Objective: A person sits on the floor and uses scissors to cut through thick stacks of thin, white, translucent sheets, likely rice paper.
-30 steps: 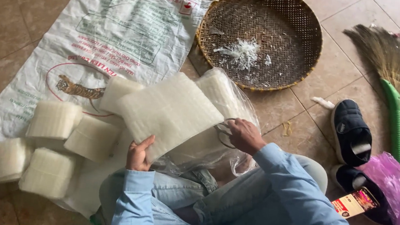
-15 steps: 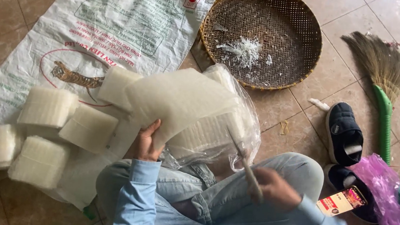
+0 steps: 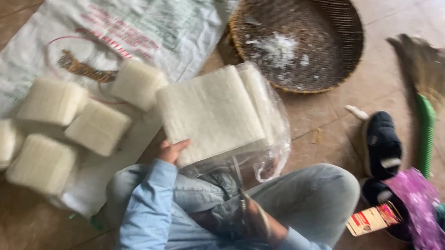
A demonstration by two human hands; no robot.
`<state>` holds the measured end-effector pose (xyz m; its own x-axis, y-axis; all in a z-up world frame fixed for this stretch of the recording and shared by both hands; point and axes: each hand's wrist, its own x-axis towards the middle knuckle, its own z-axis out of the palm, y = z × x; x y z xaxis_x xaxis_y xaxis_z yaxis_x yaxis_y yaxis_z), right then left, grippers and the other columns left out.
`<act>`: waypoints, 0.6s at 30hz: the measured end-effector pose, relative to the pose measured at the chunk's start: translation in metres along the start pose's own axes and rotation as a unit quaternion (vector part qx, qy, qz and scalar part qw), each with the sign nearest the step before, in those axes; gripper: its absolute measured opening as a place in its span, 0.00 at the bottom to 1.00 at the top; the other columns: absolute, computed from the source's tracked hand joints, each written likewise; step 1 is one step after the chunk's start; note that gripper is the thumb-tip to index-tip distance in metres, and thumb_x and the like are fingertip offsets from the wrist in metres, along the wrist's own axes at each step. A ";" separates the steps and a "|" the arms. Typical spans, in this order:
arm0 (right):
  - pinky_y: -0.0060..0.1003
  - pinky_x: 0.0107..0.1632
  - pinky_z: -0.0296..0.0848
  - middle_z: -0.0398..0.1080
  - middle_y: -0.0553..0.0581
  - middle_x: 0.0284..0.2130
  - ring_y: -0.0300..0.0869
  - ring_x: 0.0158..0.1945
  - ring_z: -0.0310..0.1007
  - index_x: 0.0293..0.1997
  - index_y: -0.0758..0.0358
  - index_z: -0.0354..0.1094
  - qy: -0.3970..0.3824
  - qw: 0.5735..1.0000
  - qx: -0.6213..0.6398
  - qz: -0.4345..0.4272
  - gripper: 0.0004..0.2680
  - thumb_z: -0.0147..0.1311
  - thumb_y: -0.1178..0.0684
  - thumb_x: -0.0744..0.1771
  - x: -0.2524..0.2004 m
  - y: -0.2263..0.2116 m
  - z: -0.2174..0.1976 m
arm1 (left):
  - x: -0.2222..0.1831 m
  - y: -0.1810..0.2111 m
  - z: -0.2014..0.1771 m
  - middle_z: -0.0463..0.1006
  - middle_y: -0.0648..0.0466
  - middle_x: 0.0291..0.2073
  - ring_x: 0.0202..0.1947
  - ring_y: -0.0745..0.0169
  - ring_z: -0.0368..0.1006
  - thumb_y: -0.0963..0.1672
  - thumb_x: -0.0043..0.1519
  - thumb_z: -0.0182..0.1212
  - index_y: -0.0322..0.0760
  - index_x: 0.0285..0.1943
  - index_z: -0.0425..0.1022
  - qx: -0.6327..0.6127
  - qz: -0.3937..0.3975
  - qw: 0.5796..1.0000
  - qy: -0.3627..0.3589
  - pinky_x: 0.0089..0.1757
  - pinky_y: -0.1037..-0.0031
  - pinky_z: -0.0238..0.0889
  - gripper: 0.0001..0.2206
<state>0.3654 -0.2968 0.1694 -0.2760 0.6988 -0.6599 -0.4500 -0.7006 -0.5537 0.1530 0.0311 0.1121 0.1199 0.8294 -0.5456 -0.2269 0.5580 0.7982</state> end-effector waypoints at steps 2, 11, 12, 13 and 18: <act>0.31 0.28 0.64 0.67 0.55 0.30 0.38 0.27 0.65 0.45 0.61 0.65 -0.002 1.000 0.003 -0.013 0.17 0.50 0.35 0.68 0.015 -0.026 0.000 | 0.006 -0.011 -0.005 0.83 0.43 0.36 0.31 0.57 0.77 0.36 0.49 0.71 0.19 0.45 0.80 0.009 0.007 0.999 -0.032 0.37 0.76 0.70 0.15; 0.34 0.34 0.76 0.66 0.61 0.40 0.42 0.35 0.70 0.53 0.65 0.62 0.038 0.998 -0.048 0.008 0.25 0.50 0.28 0.65 0.021 -0.141 0.044 | -0.004 -0.006 -0.017 0.84 0.43 0.39 0.36 0.59 0.80 0.34 0.53 0.68 0.20 0.46 0.81 0.023 0.010 0.997 -0.075 0.42 0.81 0.70 0.12; 0.33 0.33 0.75 0.67 0.60 0.40 0.41 0.33 0.70 0.53 0.64 0.62 0.043 0.998 -0.049 0.005 0.24 0.50 0.29 0.66 0.023 -0.140 0.042 | -0.002 -0.009 -0.017 0.84 0.43 0.39 0.35 0.59 0.80 0.34 0.54 0.67 0.21 0.45 0.81 0.006 0.011 0.997 -0.082 0.41 0.81 0.70 0.11; 0.32 0.31 0.73 0.68 0.59 0.40 0.40 0.32 0.70 0.53 0.63 0.61 0.043 0.998 -0.052 0.006 0.23 0.50 0.30 0.66 0.025 -0.137 0.043 | -0.002 -0.012 -0.023 0.84 0.43 0.38 0.35 0.60 0.80 0.34 0.54 0.67 0.22 0.45 0.80 -0.011 0.012 0.996 -0.083 0.40 0.81 0.71 0.11; 0.36 0.31 0.74 0.71 0.62 0.36 0.45 0.33 0.73 0.45 0.62 0.68 0.048 0.996 -0.074 -0.020 0.22 0.54 0.29 0.65 0.027 -0.132 0.041 | 0.006 -0.028 -0.007 0.80 0.38 0.39 0.40 0.51 0.78 0.41 0.46 0.80 0.19 0.46 0.79 0.079 -0.023 0.997 0.003 0.46 0.65 0.67 0.22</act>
